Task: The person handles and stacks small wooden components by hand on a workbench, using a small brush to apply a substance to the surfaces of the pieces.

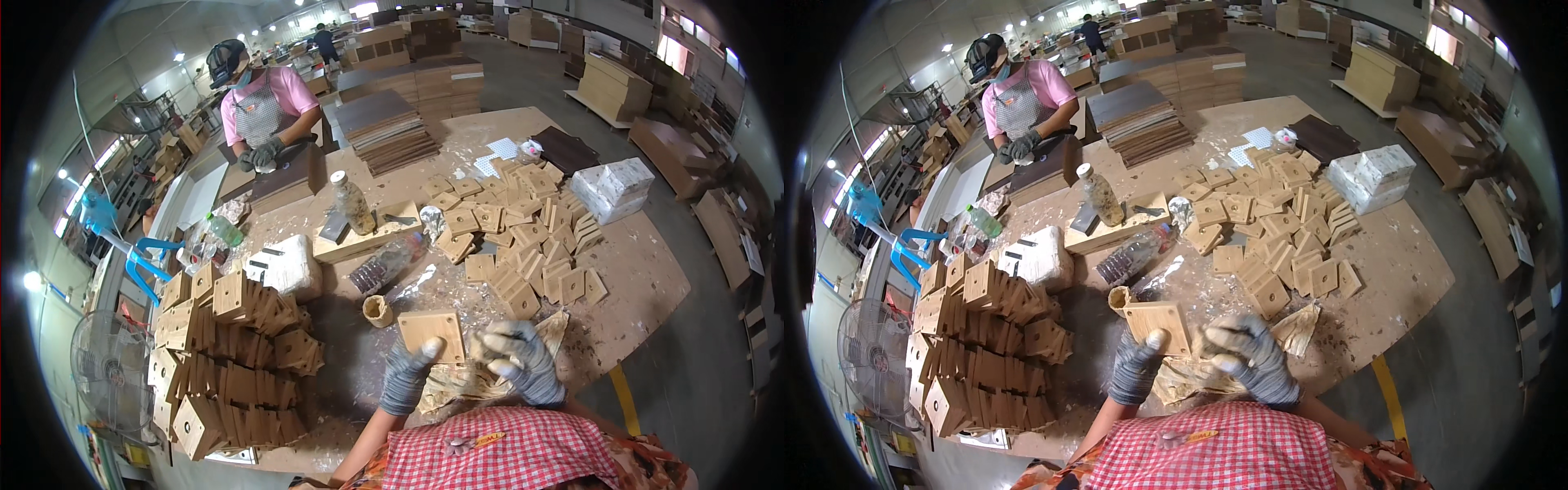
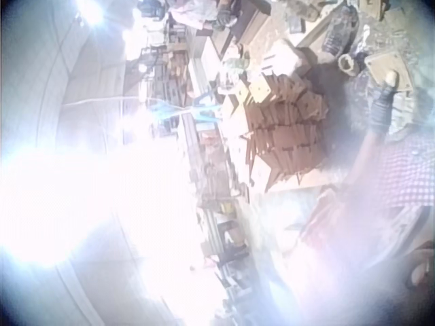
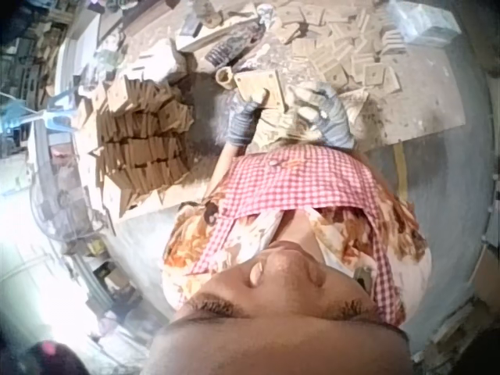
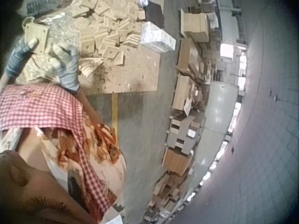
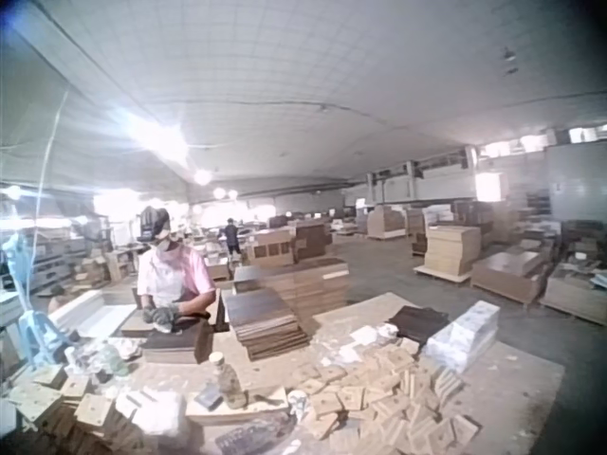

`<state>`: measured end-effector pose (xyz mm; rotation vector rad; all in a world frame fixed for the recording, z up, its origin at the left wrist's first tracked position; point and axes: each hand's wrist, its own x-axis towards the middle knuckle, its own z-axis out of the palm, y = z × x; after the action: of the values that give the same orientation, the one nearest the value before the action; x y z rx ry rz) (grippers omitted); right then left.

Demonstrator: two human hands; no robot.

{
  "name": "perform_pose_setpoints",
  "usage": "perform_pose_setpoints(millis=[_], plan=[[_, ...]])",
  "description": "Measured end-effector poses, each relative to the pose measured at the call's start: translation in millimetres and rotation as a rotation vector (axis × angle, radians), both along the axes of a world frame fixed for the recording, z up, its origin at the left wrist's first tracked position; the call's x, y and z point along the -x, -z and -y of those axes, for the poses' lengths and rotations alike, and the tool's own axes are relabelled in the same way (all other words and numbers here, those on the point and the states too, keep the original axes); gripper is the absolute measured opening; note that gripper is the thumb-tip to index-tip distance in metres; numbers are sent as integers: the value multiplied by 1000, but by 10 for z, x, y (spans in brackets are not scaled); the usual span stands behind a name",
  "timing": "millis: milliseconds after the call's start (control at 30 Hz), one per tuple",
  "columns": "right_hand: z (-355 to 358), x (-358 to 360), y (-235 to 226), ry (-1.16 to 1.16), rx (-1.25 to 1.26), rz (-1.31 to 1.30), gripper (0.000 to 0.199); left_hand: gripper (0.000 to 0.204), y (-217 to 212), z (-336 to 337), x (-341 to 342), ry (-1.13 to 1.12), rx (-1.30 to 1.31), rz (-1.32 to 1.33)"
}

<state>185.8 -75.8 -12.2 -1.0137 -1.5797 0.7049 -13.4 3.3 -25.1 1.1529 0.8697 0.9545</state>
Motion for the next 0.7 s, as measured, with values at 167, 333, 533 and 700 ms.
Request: perform_pose_setpoints(millis=[167, 333, 533, 700], plan=[[-60, 34, -415, 15, 32, -246, 32, 45, -66, 33, 35, 59, 3, 32], [-122, -46, -325, 105, 19, 152, 34, 42, -160, 29, 43, 123, -3, 18], [-133, -73, -259, 135, 97, -43, 31, 40, -155, 88, 109, 168, 39, -21], [-176, -75, -52, 127, 198, -159, 30, 35, 18, 81, 147, 127, -41, -82]])
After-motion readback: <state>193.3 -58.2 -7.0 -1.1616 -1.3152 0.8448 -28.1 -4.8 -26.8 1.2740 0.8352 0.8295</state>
